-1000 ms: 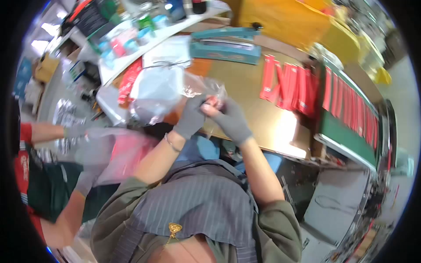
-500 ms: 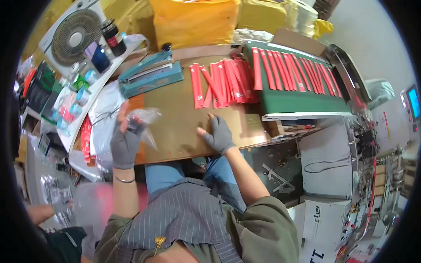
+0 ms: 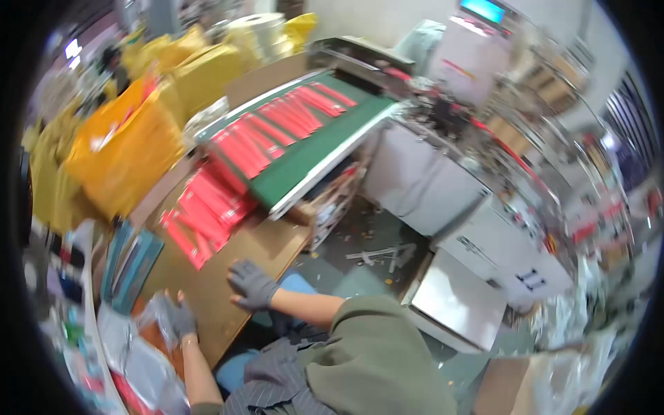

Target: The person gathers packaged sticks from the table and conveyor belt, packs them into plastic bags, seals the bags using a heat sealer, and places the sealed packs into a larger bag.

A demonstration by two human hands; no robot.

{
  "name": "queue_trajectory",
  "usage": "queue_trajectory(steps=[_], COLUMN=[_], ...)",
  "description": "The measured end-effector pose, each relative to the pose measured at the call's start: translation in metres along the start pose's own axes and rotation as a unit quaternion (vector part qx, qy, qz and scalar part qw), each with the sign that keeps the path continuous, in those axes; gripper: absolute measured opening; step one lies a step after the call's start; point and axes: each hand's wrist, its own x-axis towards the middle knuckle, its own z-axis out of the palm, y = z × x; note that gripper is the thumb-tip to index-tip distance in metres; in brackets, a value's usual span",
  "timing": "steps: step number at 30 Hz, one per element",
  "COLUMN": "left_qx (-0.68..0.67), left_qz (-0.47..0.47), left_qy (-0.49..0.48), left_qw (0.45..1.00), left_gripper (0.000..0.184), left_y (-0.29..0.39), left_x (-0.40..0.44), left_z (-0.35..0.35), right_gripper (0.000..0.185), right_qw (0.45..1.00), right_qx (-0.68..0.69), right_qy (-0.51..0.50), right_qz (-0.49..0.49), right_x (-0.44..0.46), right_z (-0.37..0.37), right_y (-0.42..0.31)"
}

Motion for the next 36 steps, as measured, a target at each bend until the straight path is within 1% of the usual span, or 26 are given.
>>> queue_trajectory(steps=[1, 2, 3, 4, 6, 8, 13, 15, 21, 28, 30, 36], left_qx=[-0.016, -0.004, 0.013, 0.005, 0.056, 0.056, 0.039, 0.057, 0.054, 0.031, 0.020, -0.023], left_qz=[0.006, 0.004, -0.005, 0.010, 0.001, 0.007, 0.007, 0.002, -0.003, -0.011, -0.023, -0.022], left_qy=[-0.001, -0.002, -0.002, -0.003, -0.010, -0.009, -0.004, -0.009, -0.011, -0.007, -0.028, -0.006], left_qw=[1.000, 1.000, 1.000, 1.000, 0.998, 0.998, 0.999, 0.998, 0.998, 0.999, 0.999, 0.999], left_gripper=[0.057, 0.056, 0.056, 0.056, 0.054, 0.054, 0.054, 0.054, 0.053, 0.055, 0.055, 0.057], left_y=[0.002, -0.004, -0.009, -0.005, 0.000, -0.003, -0.006, -0.005, -0.006, -0.004, 0.001, 0.000], left_x=[0.007, 0.012, 0.018, 0.021, 0.022, 0.023, 0.022, 0.023, 0.023, 0.021, 0.021, 0.020], left_z=[-0.003, 0.005, 0.012, 0.010, 0.003, 0.005, 0.007, 0.008, 0.008, 0.006, -0.001, 0.004], right_gripper=[0.059, 0.061, 0.061, 0.062, 0.063, 0.063, 0.063, 0.062, 0.062, 0.062, 0.061, 0.063], right_qw=[1.000, 1.000, 0.999, 0.999, 1.000, 1.000, 1.000, 0.999, 1.000, 0.999, 0.999, 1.000], right_qx=[-0.006, -0.020, -0.036, -0.022, -0.011, -0.015, -0.026, -0.038, -0.029, -0.039, -0.039, -0.018], right_qy=[0.014, 0.005, 0.018, 0.015, 0.014, 0.012, 0.006, 0.002, 0.008, 0.009, 0.003, 0.008], right_qz=[0.001, 0.010, 0.023, 0.020, 0.017, 0.004, 0.006, 0.001, 0.007, 0.004, 0.005, -0.002], right_x=[-0.003, -0.006, -0.007, -0.007, -0.005, -0.005, -0.005, -0.004, -0.004, -0.003, -0.004, -0.002], right_z=[0.005, 0.013, 0.012, 0.011, 0.011, 0.013, 0.007, 0.004, 0.006, 0.011, 0.011, 0.007], right_y=[0.002, 0.005, 0.006, 0.004, 0.004, 0.005, 0.000, 0.000, -0.001, 0.001, 0.001, -0.001])
